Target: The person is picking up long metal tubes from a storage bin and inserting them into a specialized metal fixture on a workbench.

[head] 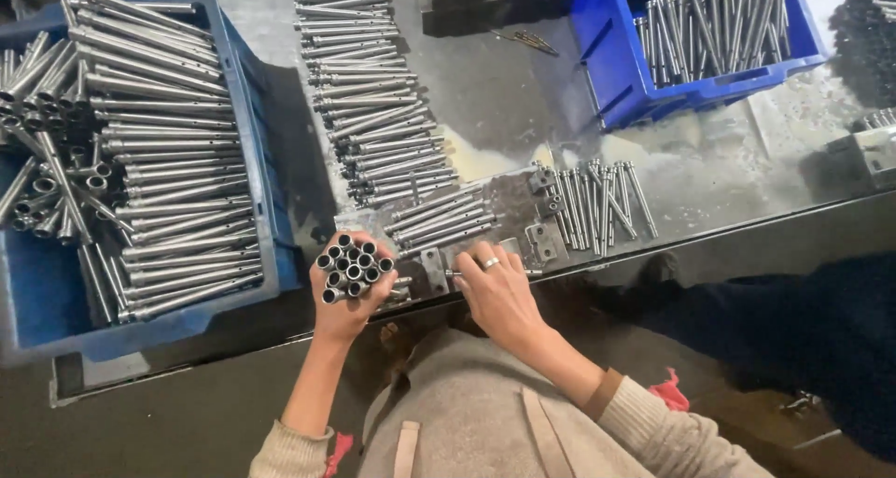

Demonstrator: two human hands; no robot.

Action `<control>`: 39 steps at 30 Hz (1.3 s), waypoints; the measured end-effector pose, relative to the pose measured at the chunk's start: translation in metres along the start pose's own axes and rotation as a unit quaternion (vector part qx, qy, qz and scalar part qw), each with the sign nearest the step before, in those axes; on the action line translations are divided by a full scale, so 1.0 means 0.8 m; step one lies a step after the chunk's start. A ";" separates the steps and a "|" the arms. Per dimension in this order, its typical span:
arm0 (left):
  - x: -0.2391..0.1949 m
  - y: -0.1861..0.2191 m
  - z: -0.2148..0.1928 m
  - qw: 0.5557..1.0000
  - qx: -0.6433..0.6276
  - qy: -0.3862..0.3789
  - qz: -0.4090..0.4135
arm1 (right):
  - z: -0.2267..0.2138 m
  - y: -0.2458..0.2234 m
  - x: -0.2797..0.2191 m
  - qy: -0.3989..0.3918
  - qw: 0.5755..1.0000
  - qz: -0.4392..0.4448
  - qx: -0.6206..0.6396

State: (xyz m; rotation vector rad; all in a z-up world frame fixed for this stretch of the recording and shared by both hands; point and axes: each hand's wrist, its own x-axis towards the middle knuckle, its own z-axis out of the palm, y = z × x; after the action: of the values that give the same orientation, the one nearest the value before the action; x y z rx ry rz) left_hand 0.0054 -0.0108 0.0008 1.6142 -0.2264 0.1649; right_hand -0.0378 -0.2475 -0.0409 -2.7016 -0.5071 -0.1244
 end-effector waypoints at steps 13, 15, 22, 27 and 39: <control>0.006 0.019 0.003 1.000 -0.004 0.010 0.007 | -0.032 0.013 -0.004 -0.057 0.995 -0.082 0.006; 0.003 0.032 0.003 1.000 0.015 0.010 -0.001 | -0.059 -0.001 -0.041 -0.109 0.984 -0.005 0.139; 0.001 0.024 -0.001 1.000 -0.023 0.004 0.012 | -0.042 0.181 -0.021 0.191 0.942 0.271 -0.062; 0.016 0.041 -0.001 0.995 -0.093 -0.015 0.020 | -0.079 -0.034 0.038 0.156 0.946 0.077 0.274; 0.008 0.016 -0.034 0.997 -0.067 -0.037 0.013 | 0.020 -0.188 -0.019 -0.108 0.614 0.417 0.661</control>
State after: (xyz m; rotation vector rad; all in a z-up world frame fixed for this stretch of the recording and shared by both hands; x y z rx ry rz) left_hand 0.0096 0.0155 0.0162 1.4850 -0.3098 0.1074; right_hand -0.1068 -0.1168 -0.0043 -1.1861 0.5233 0.6038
